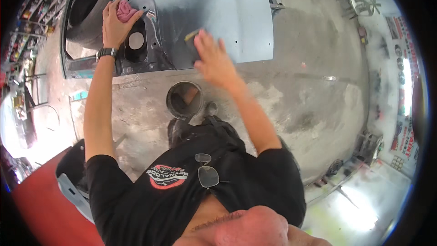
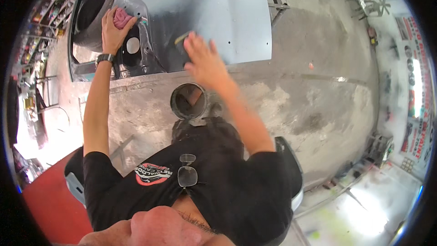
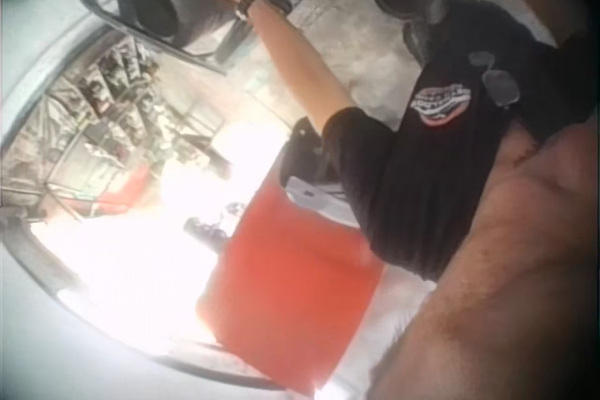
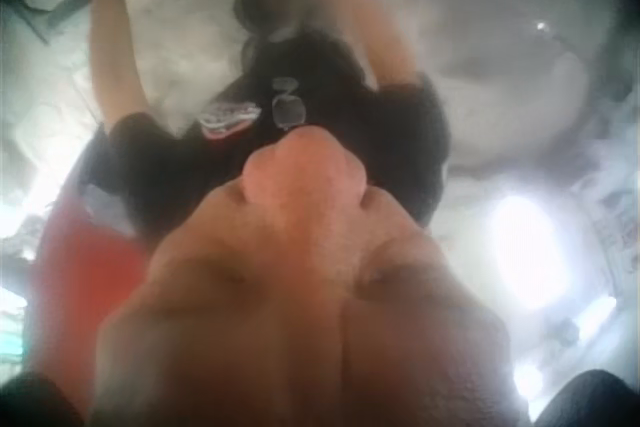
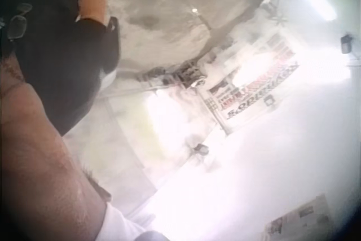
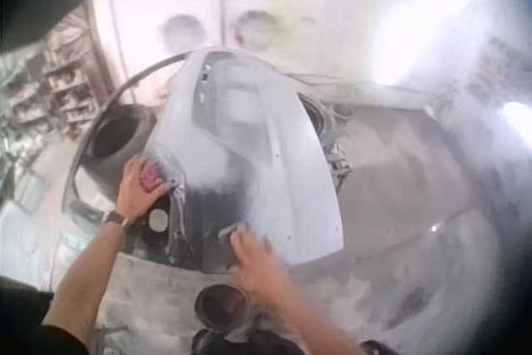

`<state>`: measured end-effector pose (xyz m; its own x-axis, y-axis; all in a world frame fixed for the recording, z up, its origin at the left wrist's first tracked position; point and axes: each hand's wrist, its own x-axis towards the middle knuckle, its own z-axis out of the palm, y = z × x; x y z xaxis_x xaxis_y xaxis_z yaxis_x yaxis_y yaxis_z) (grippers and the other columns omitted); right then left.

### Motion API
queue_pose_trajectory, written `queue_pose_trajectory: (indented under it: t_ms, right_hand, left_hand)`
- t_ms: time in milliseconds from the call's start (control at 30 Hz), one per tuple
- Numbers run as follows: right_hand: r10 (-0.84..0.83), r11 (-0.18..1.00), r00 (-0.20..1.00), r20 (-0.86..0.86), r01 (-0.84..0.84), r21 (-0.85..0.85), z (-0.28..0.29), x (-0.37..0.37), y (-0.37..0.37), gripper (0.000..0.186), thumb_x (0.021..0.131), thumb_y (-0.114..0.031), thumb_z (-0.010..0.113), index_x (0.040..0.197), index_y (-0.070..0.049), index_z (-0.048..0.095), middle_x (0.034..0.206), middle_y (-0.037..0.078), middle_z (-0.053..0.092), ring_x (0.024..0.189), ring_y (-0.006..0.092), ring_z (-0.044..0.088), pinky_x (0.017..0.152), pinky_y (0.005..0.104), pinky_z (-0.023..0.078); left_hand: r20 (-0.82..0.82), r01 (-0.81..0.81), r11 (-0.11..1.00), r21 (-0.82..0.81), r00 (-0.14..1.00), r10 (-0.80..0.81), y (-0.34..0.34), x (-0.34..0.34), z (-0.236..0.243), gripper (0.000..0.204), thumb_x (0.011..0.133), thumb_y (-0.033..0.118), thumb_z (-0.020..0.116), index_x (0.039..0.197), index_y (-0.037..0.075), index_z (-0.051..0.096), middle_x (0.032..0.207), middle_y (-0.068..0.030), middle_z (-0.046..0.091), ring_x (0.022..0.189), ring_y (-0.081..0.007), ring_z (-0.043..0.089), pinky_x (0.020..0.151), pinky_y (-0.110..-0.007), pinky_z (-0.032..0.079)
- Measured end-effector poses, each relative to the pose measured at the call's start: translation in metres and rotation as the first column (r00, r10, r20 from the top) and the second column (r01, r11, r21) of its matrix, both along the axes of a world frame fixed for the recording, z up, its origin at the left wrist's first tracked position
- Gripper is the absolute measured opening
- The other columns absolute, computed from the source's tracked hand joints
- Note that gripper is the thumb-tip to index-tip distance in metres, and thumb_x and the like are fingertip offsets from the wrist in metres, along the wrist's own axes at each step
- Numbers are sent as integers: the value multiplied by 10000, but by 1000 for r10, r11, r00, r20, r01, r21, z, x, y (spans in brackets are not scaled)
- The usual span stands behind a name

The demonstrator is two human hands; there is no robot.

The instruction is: The person sands a gray car body panel by hand using a sanding block, frequently dipping a pink cloth into a bucket of water to wet the surface and wipe away debris.

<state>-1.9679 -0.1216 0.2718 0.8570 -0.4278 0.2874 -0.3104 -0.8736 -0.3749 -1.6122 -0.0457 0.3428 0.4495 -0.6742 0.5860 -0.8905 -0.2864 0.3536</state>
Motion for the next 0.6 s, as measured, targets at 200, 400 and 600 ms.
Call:
queue_pose_trajectory:
  t_ms: [200, 400, 600]
  right_hand:
    - [-381, 924, 902, 201, 364, 114, 8, 52, -116, 732, 1057, -464, 457, 1594, 5, 288, 1689, 194, 234, 1545, 382, 263, 1211, 646, 220]
    - [-452, 892, 868, 202, 435, 125, -40, -37, 30, 680, 1057, -388, 475, 1539, 73, 343, 1622, 279, 319, 1483, 441, 352, 1172, 673, 256]
    - [-520, 850, 779, 349, 511, 128, 10, 70, -154, 559, 1056, -362, 469, 1405, 76, 493, 1506, 324, 449, 1417, 465, 417, 1177, 592, 302]
  left_hand:
    - [-5, 40, 999, 24, 999, -39, -7, 4, 3, 856, 792, 541, 845, 1417, 44, 534, 1465, -289, 484, 1391, -434, 458, 1130, -483, 421]
    - [-20, -3, 999, 38, 1000, 4, 4, 6, -2, 826, 821, 509, 830, 1399, 1, 529, 1439, -313, 486, 1369, -452, 465, 1128, -499, 416]
    - [19, 37, 999, 8, 999, -37, -18, 0, 0, 825, 825, 522, 823, 1394, 3, 528, 1425, -317, 493, 1359, -460, 470, 1124, -506, 415]
